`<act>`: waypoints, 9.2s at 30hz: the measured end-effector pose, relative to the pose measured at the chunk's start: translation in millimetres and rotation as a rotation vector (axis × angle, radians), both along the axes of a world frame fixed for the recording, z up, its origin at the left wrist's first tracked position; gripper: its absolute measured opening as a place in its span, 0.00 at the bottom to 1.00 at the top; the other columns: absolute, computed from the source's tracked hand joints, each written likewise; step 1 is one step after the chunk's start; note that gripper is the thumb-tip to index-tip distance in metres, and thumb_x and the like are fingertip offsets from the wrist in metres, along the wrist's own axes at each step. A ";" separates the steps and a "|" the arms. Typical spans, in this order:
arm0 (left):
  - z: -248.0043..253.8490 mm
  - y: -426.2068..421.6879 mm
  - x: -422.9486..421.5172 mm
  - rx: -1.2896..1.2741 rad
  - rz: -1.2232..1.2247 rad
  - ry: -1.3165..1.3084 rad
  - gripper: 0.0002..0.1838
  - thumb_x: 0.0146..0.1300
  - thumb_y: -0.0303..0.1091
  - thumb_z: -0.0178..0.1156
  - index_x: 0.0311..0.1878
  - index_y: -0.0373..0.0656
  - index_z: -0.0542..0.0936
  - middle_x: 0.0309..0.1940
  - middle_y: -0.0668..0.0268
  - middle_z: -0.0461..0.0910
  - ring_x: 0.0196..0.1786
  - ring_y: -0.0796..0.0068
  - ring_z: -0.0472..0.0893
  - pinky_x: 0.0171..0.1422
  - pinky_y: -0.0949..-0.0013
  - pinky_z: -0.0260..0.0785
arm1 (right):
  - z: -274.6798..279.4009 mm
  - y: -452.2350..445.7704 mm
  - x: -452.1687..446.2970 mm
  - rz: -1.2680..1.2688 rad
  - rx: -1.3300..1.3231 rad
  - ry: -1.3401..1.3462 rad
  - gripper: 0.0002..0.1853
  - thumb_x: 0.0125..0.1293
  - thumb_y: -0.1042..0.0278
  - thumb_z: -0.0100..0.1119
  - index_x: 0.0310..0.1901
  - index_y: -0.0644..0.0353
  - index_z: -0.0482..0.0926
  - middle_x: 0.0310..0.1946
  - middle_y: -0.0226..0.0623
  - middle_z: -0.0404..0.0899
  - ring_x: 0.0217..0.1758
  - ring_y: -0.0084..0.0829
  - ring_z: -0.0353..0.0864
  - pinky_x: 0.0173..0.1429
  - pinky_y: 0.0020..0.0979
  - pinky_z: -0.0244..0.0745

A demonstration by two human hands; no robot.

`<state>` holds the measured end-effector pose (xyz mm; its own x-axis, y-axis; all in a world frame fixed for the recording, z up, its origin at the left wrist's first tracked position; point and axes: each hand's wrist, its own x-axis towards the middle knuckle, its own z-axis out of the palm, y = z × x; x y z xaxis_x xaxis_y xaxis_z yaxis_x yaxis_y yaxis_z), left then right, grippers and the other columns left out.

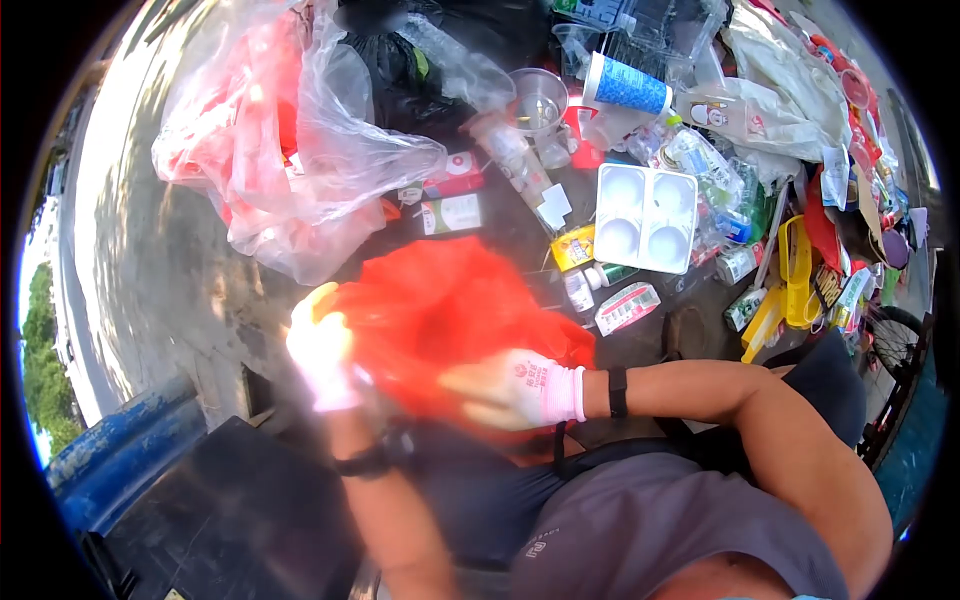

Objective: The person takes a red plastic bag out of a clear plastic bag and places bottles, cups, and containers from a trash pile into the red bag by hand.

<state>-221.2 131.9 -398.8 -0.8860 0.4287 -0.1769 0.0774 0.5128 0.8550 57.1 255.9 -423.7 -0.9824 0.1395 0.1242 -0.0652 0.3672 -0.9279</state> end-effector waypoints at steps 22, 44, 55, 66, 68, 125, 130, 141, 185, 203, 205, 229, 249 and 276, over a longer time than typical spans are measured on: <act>11.5 26.9 19.0 0.279 -0.046 -0.443 0.26 0.62 0.22 0.52 0.63 0.28 0.84 0.52 0.61 0.87 0.47 0.72 0.83 0.59 0.69 0.77 | -91.4 154.4 -15.1 -0.767 0.373 -0.688 0.15 0.77 0.54 0.57 0.47 0.56 0.86 0.48 0.53 0.89 0.50 0.57 0.89 0.57 0.54 0.82; 9.6 24.9 11.9 0.601 -0.035 -0.690 0.17 0.74 0.26 0.60 0.63 0.35 0.80 0.57 0.54 0.87 0.60 0.58 0.86 0.71 0.54 0.79 | -35.5 50.2 -17.5 0.153 -0.216 -0.282 0.07 0.70 0.65 0.68 0.39 0.60 0.85 0.35 0.42 0.87 0.42 0.45 0.88 0.50 0.41 0.82; 32.9 30.0 11.7 0.240 -0.017 -0.487 0.15 0.73 0.31 0.60 0.55 0.33 0.84 0.50 0.59 0.87 0.52 0.68 0.86 0.64 0.64 0.79 | 22.6 73.2 -43.1 -0.296 -0.234 -0.214 0.16 0.76 0.58 0.60 0.54 0.61 0.88 0.48 0.49 0.92 0.53 0.52 0.91 0.58 0.46 0.85; 56.5 47.0 27.6 0.118 -0.089 -0.451 0.18 0.71 0.27 0.63 0.60 0.32 0.87 0.54 0.62 0.89 0.54 0.73 0.85 0.64 0.69 0.77 | -73.6 234.4 -55.6 -0.684 0.696 -0.535 0.14 0.74 0.53 0.62 0.44 0.54 0.88 0.40 0.48 0.91 0.45 0.53 0.91 0.52 0.52 0.84; 40.2 38.8 22.8 0.033 -0.102 -0.297 0.19 0.70 0.27 0.64 0.62 0.30 0.86 0.52 0.61 0.90 0.51 0.74 0.86 0.61 0.70 0.78 | -55.8 218.2 -49.9 -0.794 0.761 -0.234 0.10 0.75 0.58 0.63 0.39 0.54 0.87 0.37 0.46 0.89 0.42 0.51 0.90 0.52 0.48 0.85; 42.0 69.1 22.8 -0.085 0.148 -0.392 0.20 0.77 0.42 0.68 0.56 0.32 0.86 0.47 0.64 0.90 0.45 0.75 0.86 0.53 0.69 0.79 | 32.3 160.8 -64.4 -0.760 -0.196 0.266 0.21 0.57 0.74 0.80 0.53 0.62 0.84 0.57 0.44 0.85 0.58 0.42 0.86 0.61 0.42 0.82; 43.6 63.9 20.7 0.125 0.186 -0.321 0.21 0.79 0.42 0.65 0.61 0.32 0.84 0.50 0.57 0.90 0.48 0.68 0.89 0.56 0.64 0.82 | -62.4 102.0 -49.4 -0.315 -0.547 -0.168 0.47 0.55 0.67 0.80 0.76 0.66 0.69 0.64 0.44 0.81 0.68 0.35 0.82 0.72 0.38 0.77; 12.9 64.4 20.5 0.170 0.060 -0.226 0.18 0.71 0.26 0.64 0.62 0.32 0.86 0.52 0.60 0.89 0.54 0.69 0.86 0.65 0.67 0.78 | -130.4 88.3 -20.3 0.400 -0.231 -0.737 0.33 0.69 0.51 0.67 0.71 0.58 0.80 0.64 0.46 0.87 0.70 0.47 0.82 0.74 0.43 0.74; 57.4 32.7 15.8 -0.144 -0.269 -0.159 0.17 0.68 0.24 0.59 0.56 0.36 0.89 0.46 0.57 0.89 0.50 0.68 0.82 0.61 0.64 0.76 | -162.7 268.6 -90.1 -1.021 0.134 -0.658 0.41 0.61 0.65 0.77 0.75 0.60 0.70 0.63 0.57 0.84 0.69 0.57 0.84 0.72 0.47 0.79; 95.7 39.6 29.0 0.176 -0.192 -0.150 0.42 0.74 0.33 0.68 0.87 0.35 0.62 0.84 0.46 0.66 0.83 0.56 0.69 0.87 0.55 0.58 | -62.7 117.0 -11.3 -0.190 0.136 0.073 0.35 0.55 0.73 0.78 0.67 0.64 0.79 0.60 0.55 0.85 0.65 0.57 0.86 0.69 0.47 0.83; 108.3 48.9 36.3 0.310 -0.116 -0.047 0.36 0.75 0.27 0.66 0.84 0.35 0.68 0.79 0.48 0.74 0.78 0.60 0.75 0.85 0.57 0.63 | -48.8 104.2 -10.0 -0.240 0.084 0.077 0.34 0.56 0.73 0.78 0.66 0.64 0.79 0.60 0.55 0.85 0.65 0.58 0.85 0.69 0.47 0.82; 0.8 49.2 55.5 -1.174 -0.935 -0.089 0.22 0.72 0.42 0.53 0.58 0.42 0.89 0.60 0.43 0.87 0.66 0.42 0.85 0.73 0.48 0.76 | -80.8 121.8 -26.6 0.197 -0.091 -0.984 0.23 0.59 0.48 0.74 0.51 0.56 0.89 0.39 0.41 0.90 0.43 0.40 0.91 0.50 0.37 0.84; -74.4 46.0 83.6 -0.662 -0.839 0.203 0.07 0.65 0.29 0.70 0.45 0.41 0.89 0.50 0.53 0.88 0.48 0.53 0.89 0.55 0.58 0.81 | -93.2 94.6 -13.6 -0.423 -1.386 -0.184 0.14 0.75 0.65 0.69 0.58 0.57 0.84 0.50 0.34 0.85 0.52 0.30 0.86 0.57 0.34 0.81; -22.6 81.7 109.3 -0.234 -0.913 0.962 0.13 0.53 0.23 0.69 0.42 0.46 0.87 0.45 0.63 0.83 0.51 0.56 0.85 0.55 0.53 0.79 | -45.7 107.6 -39.4 -0.645 -0.620 0.120 0.26 0.65 0.64 0.80 0.61 0.66 0.82 0.52 0.37 0.88 0.57 0.29 0.88 0.65 0.36 0.83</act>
<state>-111.9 213.7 -421.4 -0.1153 0.9731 0.1993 0.9823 0.0819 0.1685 17.8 363.5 -469.4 -0.6757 0.7348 -0.0599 -0.1294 -0.1982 -0.9716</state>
